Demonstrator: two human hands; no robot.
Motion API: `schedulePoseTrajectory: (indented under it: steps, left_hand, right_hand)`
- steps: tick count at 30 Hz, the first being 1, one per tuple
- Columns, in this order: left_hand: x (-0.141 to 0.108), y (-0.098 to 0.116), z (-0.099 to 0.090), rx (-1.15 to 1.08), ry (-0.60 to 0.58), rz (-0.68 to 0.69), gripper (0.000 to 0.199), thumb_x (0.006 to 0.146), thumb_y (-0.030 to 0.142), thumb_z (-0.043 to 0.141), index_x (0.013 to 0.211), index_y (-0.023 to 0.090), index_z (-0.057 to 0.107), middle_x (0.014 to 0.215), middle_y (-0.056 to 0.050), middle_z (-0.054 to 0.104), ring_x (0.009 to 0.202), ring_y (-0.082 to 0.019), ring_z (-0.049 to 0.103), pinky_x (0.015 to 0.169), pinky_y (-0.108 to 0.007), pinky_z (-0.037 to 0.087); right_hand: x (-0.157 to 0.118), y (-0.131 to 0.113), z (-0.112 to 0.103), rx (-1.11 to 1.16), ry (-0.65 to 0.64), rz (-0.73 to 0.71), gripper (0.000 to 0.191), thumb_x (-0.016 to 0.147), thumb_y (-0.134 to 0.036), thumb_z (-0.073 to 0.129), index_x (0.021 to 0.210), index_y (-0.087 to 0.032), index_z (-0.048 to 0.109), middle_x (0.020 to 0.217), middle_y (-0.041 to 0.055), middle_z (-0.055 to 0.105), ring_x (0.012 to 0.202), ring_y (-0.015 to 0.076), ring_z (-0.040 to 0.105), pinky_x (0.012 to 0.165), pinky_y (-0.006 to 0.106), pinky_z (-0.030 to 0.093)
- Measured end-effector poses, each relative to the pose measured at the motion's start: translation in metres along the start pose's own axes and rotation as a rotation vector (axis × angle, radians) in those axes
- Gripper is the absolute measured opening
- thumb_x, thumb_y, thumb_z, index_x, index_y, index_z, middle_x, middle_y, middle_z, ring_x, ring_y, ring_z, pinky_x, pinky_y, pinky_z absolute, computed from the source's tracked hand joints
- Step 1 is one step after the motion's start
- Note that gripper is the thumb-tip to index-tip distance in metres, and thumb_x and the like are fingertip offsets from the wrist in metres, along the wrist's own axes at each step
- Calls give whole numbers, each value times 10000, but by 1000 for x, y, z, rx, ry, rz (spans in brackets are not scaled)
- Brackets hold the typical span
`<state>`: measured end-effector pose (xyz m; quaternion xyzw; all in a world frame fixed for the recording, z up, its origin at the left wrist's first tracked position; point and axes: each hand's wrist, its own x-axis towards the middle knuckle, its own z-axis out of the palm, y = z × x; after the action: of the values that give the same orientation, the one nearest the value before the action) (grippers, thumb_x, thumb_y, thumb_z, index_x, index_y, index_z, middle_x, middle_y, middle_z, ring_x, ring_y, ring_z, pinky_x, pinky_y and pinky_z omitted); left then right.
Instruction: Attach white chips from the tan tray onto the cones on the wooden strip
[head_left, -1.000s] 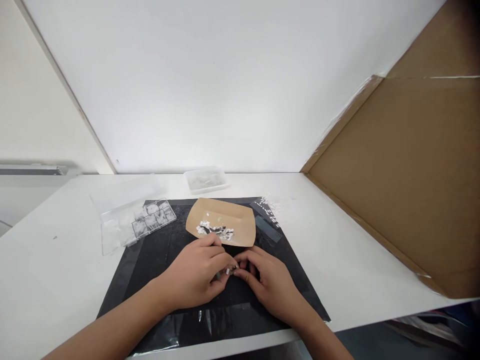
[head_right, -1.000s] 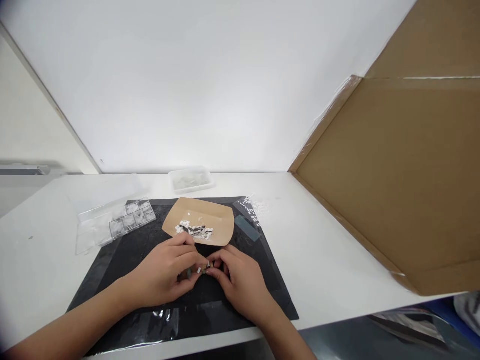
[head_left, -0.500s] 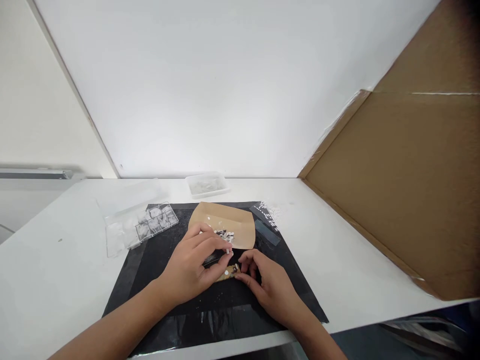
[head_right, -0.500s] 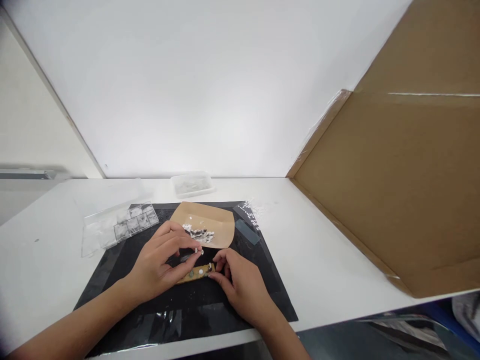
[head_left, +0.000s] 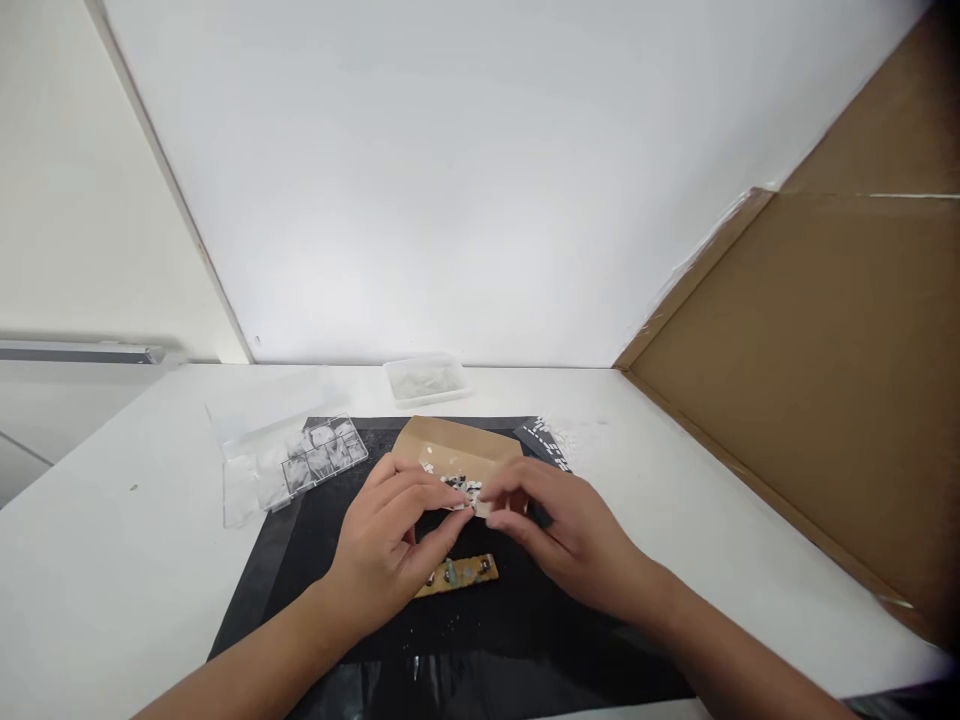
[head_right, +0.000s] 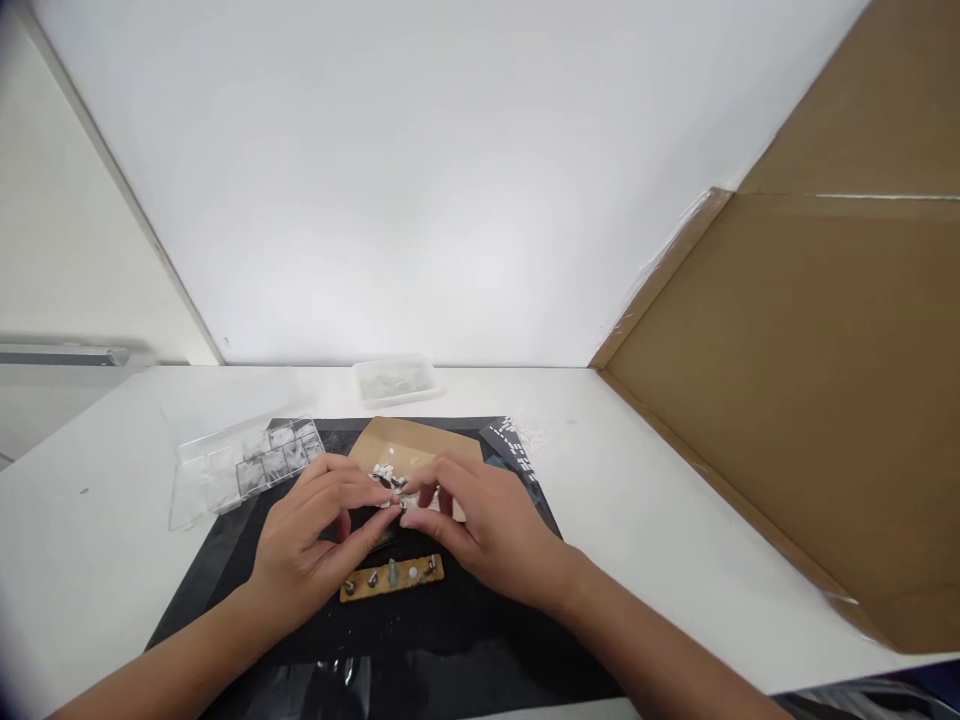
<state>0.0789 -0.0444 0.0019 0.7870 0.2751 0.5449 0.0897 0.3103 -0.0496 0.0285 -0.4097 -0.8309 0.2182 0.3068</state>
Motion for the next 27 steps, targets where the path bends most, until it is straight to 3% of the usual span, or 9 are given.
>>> schedulePoseTrajectory:
  steps: [4, 11, 21, 23, 27]
  left_hand:
    - [2, -2, -3, 27, 27, -31, 134, 923, 141, 743, 1035, 208, 713, 899, -32, 769, 708, -142, 618, 735, -348, 554]
    - [0, -10, 0, -23, -28, -95, 160, 920, 128, 743, 1057, 212, 749, 887, -32, 754, 793, -152, 644, 734, -320, 570]
    - [-4, -12, 2, -133, -197, -117, 276, 918, 79, 711, 1161, 202, 751, 1016, -80, 740, 894, -168, 695, 766, -301, 608]
    - [-6, -11, 1, -152, -210, -142, 276, 914, 65, 707, 1149, 201, 757, 1036, -88, 729, 877, -155, 699, 694, -251, 606]
    - [-10, -12, 0, -213, -245, -194, 325, 882, 92, 757, 1186, 207, 745, 1069, -93, 709, 659, -86, 630, 449, -163, 496]
  right_hand:
    - [26, 5, 6, -50, -130, -129, 194, 1045, -414, 598, 1104, -240, 662, 969, 24, 713, 811, 161, 645, 734, 285, 493]
    - [16, 20, 30, 86, -69, -139, 182, 1094, -290, 476, 1140, -230, 641, 932, 18, 716, 839, 151, 653, 755, 268, 485]
    - [5, 25, 28, 3, 16, -208, 122, 1006, -247, 514, 959, -232, 626, 749, -4, 622, 645, 145, 538, 617, 279, 405]
    - [4, 24, 28, -8, 27, -215, 139, 990, -243, 521, 883, -237, 609, 721, -8, 593, 622, 143, 502, 605, 282, 380]
    - [5, 24, 29, -39, 47, -238, 202, 973, -222, 513, 779, -234, 569, 672, -20, 534, 590, 135, 445, 581, 284, 335]
